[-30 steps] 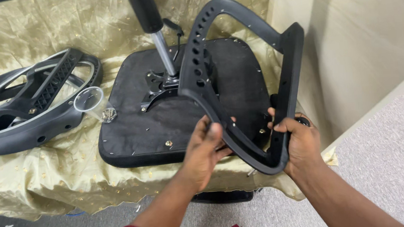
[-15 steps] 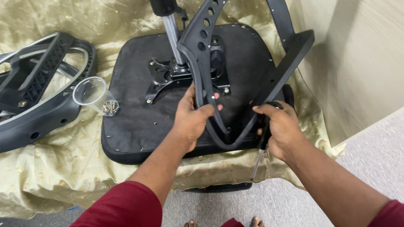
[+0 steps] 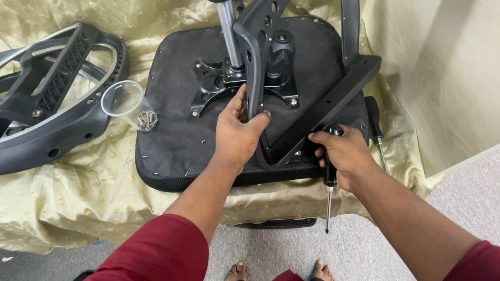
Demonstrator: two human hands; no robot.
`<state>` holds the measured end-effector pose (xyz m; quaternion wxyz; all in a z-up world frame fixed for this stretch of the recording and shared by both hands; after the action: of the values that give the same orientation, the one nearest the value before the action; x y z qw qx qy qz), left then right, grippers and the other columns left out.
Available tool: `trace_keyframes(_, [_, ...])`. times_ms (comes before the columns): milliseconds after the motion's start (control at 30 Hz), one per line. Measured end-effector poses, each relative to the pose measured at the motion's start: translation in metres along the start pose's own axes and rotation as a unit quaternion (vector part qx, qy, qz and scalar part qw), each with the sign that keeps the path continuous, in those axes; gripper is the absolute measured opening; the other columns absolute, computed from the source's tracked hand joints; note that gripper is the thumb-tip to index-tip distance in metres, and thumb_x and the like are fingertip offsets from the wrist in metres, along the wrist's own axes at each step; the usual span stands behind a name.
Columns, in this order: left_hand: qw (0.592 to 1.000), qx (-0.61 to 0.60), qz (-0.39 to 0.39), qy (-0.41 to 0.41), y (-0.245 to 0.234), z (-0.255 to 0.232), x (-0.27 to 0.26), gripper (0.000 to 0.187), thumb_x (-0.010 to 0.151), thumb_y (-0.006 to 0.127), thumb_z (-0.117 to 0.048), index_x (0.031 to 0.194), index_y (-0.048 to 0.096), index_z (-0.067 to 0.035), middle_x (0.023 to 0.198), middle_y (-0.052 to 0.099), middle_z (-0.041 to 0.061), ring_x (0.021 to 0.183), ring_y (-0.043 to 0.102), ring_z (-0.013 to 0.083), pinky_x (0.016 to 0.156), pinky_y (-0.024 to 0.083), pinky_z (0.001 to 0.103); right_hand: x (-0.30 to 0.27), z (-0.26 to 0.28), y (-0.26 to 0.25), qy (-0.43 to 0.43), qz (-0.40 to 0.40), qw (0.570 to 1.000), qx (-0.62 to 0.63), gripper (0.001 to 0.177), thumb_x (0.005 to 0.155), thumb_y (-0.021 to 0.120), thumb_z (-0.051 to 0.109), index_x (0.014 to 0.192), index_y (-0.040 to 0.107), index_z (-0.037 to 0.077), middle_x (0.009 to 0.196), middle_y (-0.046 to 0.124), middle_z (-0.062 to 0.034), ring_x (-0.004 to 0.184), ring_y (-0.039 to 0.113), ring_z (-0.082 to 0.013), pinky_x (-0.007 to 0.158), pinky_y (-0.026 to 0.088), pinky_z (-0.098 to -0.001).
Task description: The person uses a screwdriver to attach a black plastic frame to the base of an office chair. They align the frame, insert screws, and tighten them to secure the component to the chair base.
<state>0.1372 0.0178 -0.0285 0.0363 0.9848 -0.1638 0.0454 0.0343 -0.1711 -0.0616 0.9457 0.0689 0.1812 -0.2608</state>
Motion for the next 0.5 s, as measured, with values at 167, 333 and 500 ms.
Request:
trace_keyframes(167, [0.996,0.081,0.0,-0.041,0.002,0.007,-0.019,0.085,0.08,0.071,-0.003,0.158,0.037,-0.005,0.115,0.066,0.007,0.101,0.064,0.0143,0.091,0.052,0.026,-0.008,0.0,0.004,0.004,0.012,0.999,-0.042,0.011,0.088,0.072,0.009,0.091,0.063,0.003,0.075,0.06,-0.0031,0.063,0.053,-0.0125,0.055,0.045,-0.0296])
trace_keyframes(333, [0.987,0.142,0.017,-0.076,0.0,0.02,-0.047,0.103,0.077,0.072,0.004,0.159,0.009,-0.002,0.132,0.058,0.009,0.116,0.064,0.019,0.101,0.051,0.029,-0.015,0.003,0.004,0.005,-0.009,0.999,-0.041,0.029,0.089,0.071,0.011,0.113,0.055,0.004,0.08,0.056,-0.0039,0.067,0.054,-0.0115,0.056,0.048,-0.0288])
trace_keyframes(500, [0.995,0.079,0.021,-0.062,0.001,0.022,-0.061,0.1,0.077,0.072,0.003,0.158,0.014,0.001,0.128,0.064,0.012,0.114,0.067,0.0211,0.1,0.054,0.031,-0.023,0.004,0.01,-0.003,0.015,1.0,-0.018,0.045,0.088,0.072,0.012,0.124,0.048,0.004,0.085,0.055,-0.0048,0.067,0.054,-0.0113,0.054,0.047,-0.0293])
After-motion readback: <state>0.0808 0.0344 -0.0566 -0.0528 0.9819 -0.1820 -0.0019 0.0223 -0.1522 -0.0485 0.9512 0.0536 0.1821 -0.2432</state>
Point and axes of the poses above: each hand's wrist, its own x-axis towards the middle knuckle, its own y-axis out of the palm, z = x × y, the point moved 4 cm from there along x, towards the middle knuckle
